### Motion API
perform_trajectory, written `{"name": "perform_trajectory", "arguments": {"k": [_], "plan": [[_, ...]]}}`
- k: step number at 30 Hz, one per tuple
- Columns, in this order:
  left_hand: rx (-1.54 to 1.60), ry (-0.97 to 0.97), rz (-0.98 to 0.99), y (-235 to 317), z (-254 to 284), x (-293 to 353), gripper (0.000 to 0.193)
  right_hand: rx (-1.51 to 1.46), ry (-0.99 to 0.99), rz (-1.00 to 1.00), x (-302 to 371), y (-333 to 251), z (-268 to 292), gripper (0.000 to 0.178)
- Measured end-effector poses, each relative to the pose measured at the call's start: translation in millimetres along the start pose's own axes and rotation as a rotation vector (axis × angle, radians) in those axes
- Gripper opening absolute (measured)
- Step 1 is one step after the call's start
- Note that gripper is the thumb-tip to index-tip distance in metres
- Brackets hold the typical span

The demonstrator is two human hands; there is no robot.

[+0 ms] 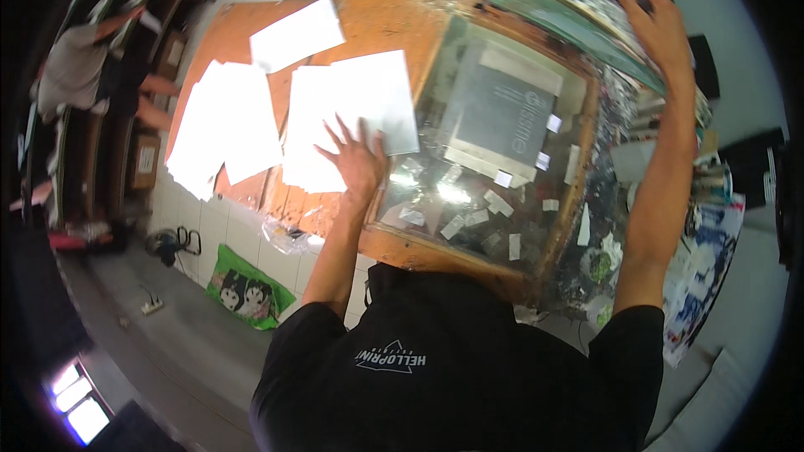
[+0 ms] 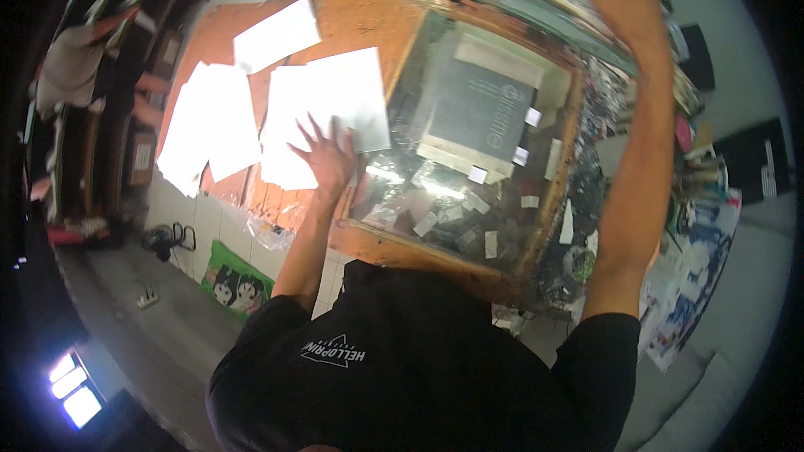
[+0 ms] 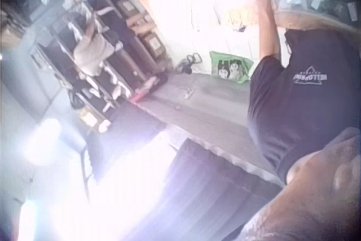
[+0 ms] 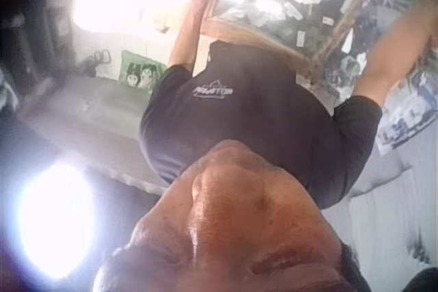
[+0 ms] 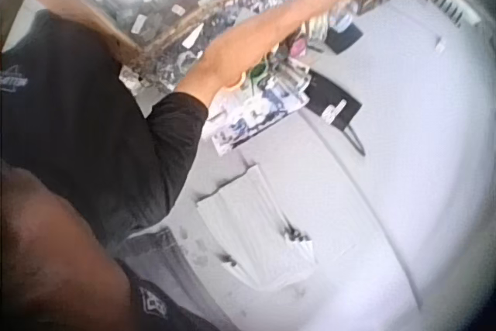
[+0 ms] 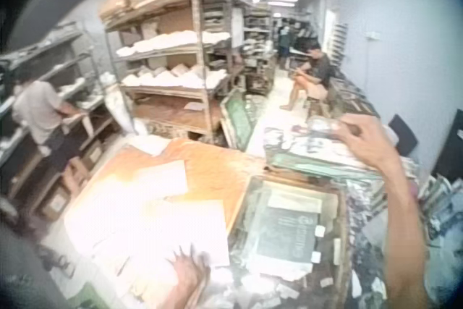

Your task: The person performs screen printing by placing white paper under a screen, applying ink with a squeegee, and lifting the screen to reveal printed paper. The process is repeated multiple times with a coworker assisting by handling the printed sheets.

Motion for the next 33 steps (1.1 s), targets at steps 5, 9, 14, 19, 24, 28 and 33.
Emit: {"name": "perform_trajectory", "arguments": {"k": [5, 9, 14, 19, 24, 28, 33], "plan": [[0.391, 0.091, -0.374, 167.9, -24.6, 13.5, 0.064, -0.005, 0.131, 0.093, 14.4, -18.2, 10.4, 0.033], [0.539, 0.061, -0.627, 271.0, -22.2, 31.5, 0.063, 0.050, 0.202, 0.174, 11.2, -32.6, 18.4, 0.039], [0.733, -0.099, -0.640, 303.0, -20.4, 56.8, 0.062, -0.030, -0.003, -0.074, 4.8, -14.8, 27.0, 0.045], [0.487, 0.018, -0.568, 281.9, -17.8, 59.9, 0.060, -0.204, -0.130, -0.062, 4.6, -12.1, 40.4, 0.043], [0.499, -0.021, -0.546, 269.8, -13.3, 72.6, 0.059, -0.256, -0.111, -0.092, 10.4, -11.8, 31.8, 0.043], [0.505, -0.008, -0.585, 268.7, -14.4, 80.1, 0.058, -0.342, -0.132, -0.019, 18.5, -13.8, 27.9, 0.038], [0.611, -0.049, -0.570, 266.8, 12.5, 74.0, 0.055, -0.122, -0.083, -0.032, 33.0, -20.4, 20.3, 0.039]]}}
Point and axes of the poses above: each hand's wrist, its own x-axis away from the middle knuckle, its own z-axis out of the back of the hand, y = z × x, the point moved 7 cm from there along -x, towards the middle knuckle, and after that the axes turned 11 degrees about y, right-handed, at the moved point
